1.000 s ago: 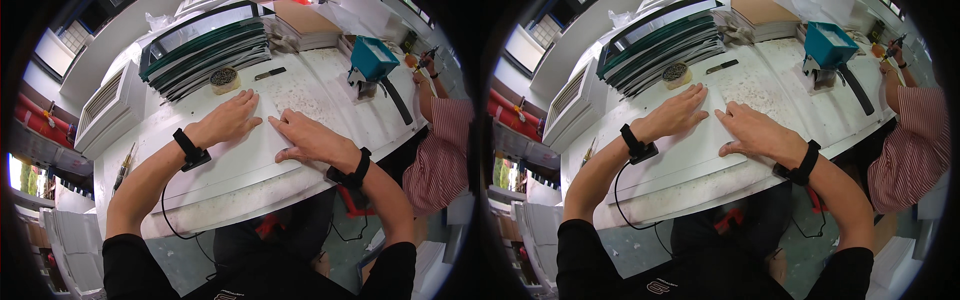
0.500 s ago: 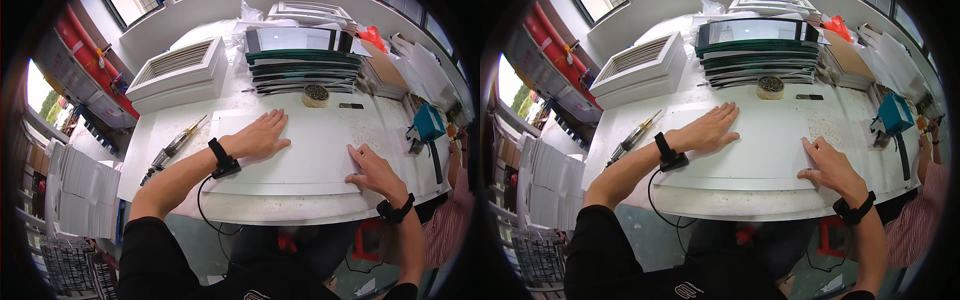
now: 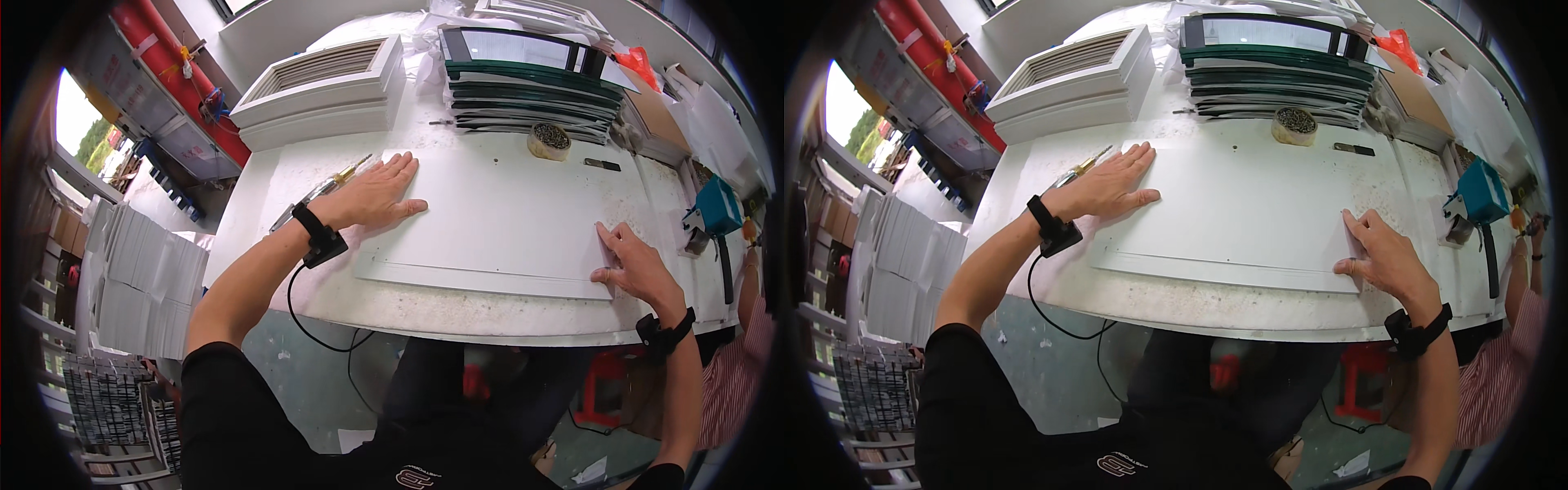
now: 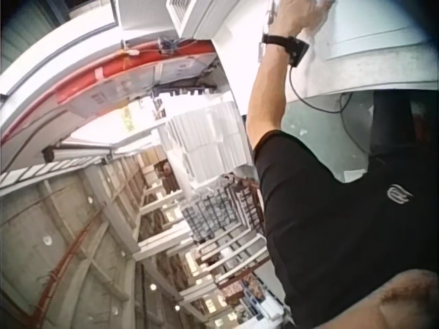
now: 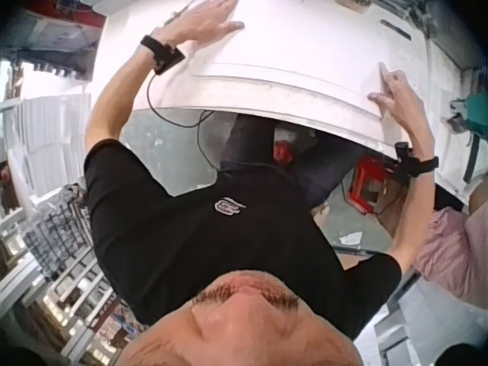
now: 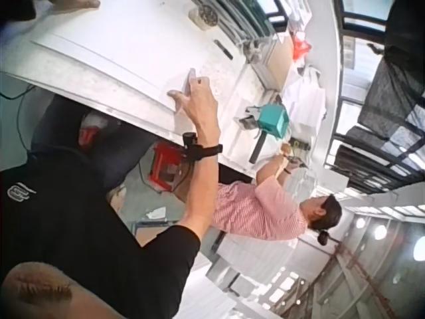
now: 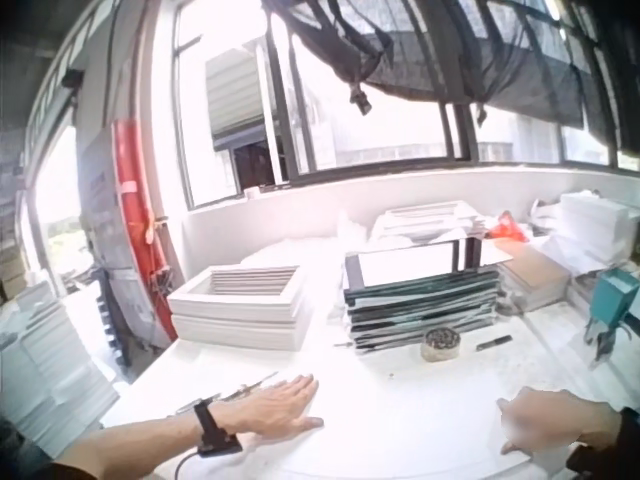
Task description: The person places a dark rectangular panel into a white frame on a workbench, then uses a pneumatic screwdriver to drive screws into the frame. The person handles multiple white panels and screws during the process.
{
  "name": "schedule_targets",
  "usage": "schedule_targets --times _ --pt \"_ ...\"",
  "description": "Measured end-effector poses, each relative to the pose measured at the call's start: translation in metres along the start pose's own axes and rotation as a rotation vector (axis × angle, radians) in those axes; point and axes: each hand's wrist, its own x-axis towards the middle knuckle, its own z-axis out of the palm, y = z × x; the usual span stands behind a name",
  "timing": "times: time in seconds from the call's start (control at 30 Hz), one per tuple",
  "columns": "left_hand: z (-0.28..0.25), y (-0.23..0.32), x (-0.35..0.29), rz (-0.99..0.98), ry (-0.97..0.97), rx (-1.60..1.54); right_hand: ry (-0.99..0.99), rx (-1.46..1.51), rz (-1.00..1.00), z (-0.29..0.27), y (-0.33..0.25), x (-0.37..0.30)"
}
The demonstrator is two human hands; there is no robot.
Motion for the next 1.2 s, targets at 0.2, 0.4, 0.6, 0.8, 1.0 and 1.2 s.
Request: schedule_targets --times 0.2,0.4,0.6,0.8,1.0,1.2 --pt "0.006 0.002 -0.002 -0.021 0.05 0.002 0.09 -0.13 -0.086 0.005 0.001 0.004" --pt "0.01 -0.003 0.003 -0.02 0.066 0.005 0.091 -0.236 -0.246 0.007 -0.026 0.034" --pt "0.007 0.001 0.001 -0.022 0.073 0.0 -0.035 -0.201 -0.299 0.012 -0.123 0.074" --pt "0.008 0.0 -0.023 0.073 0.114 -0.06 -0.091 -0.267 -0.414 0.013 -0.201 0.11" --pt "0.02 0.022 -0.104 0.22 0.188 -0.158 -0.123 -0.312 -0.455 0.018 -0.256 0.132" --pt "0.031 0.054 -0.169 0.188 0.277 -0.2 -0.14 -0.383 -0.521 0.013 -0.289 0.149"
